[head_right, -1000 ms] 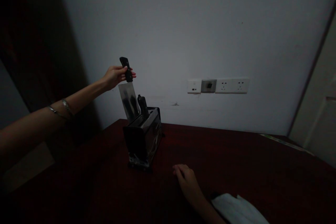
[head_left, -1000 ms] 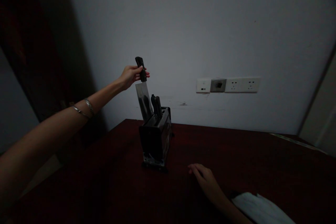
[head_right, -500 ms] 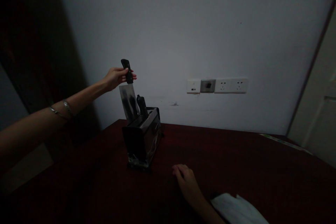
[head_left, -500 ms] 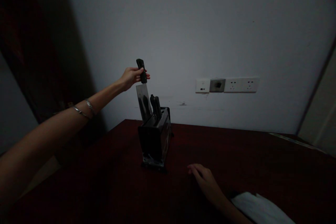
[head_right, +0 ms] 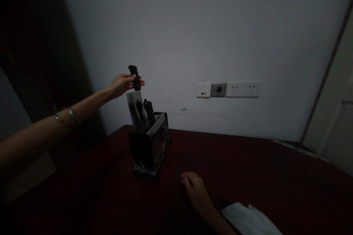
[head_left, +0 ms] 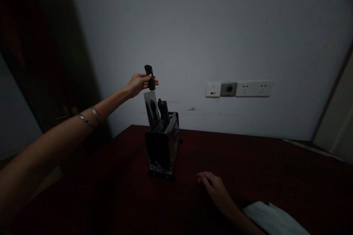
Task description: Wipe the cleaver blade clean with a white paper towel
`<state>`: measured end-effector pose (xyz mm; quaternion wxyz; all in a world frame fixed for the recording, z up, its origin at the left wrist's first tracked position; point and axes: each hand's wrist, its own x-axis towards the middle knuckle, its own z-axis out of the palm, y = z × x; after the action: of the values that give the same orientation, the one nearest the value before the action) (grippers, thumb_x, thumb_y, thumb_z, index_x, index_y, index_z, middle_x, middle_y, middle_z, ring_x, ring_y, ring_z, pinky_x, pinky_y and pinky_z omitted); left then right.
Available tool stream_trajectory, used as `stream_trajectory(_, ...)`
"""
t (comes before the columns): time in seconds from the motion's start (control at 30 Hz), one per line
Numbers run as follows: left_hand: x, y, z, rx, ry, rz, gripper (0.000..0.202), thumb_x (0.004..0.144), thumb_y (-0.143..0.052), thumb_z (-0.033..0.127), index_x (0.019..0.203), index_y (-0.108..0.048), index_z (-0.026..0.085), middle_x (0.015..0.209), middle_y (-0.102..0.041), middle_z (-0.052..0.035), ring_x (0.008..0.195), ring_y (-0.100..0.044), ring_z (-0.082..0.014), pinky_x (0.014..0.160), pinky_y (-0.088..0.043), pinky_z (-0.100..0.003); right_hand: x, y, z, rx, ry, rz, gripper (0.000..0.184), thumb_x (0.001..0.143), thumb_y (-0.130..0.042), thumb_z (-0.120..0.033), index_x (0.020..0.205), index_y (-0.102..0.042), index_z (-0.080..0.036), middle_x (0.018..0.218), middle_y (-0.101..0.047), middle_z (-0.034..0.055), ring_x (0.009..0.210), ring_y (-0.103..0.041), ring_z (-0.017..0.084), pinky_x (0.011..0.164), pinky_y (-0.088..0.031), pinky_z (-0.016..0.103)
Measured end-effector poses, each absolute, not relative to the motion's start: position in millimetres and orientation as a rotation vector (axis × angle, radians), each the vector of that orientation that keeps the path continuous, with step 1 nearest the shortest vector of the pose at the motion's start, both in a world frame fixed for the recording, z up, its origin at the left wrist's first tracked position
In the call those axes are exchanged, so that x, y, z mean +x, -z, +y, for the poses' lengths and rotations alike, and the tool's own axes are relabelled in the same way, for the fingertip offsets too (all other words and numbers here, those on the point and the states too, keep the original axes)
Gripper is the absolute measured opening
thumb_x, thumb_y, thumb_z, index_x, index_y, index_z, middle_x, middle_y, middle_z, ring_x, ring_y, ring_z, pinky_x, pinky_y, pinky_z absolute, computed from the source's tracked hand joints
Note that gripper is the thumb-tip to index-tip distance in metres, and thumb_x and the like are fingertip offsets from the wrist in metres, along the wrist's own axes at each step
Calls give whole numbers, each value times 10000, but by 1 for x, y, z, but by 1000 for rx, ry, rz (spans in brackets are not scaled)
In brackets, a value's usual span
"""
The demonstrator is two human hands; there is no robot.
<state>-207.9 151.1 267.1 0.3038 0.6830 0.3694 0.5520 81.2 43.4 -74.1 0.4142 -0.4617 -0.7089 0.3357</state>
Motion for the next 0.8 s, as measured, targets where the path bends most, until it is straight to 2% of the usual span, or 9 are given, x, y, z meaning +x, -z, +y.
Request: stream_trajectory(0.8,-205,-223,151,1697,-1379,986,206,790,-564,194,911,-608,34,947,-655,-182,876,-643,-238,894,-440,-407,81,74,42,-1127,-809,-1799,345,834,-358,-382,717,-609,-175,806,-661,85,806,-598,216,783,-421,327)
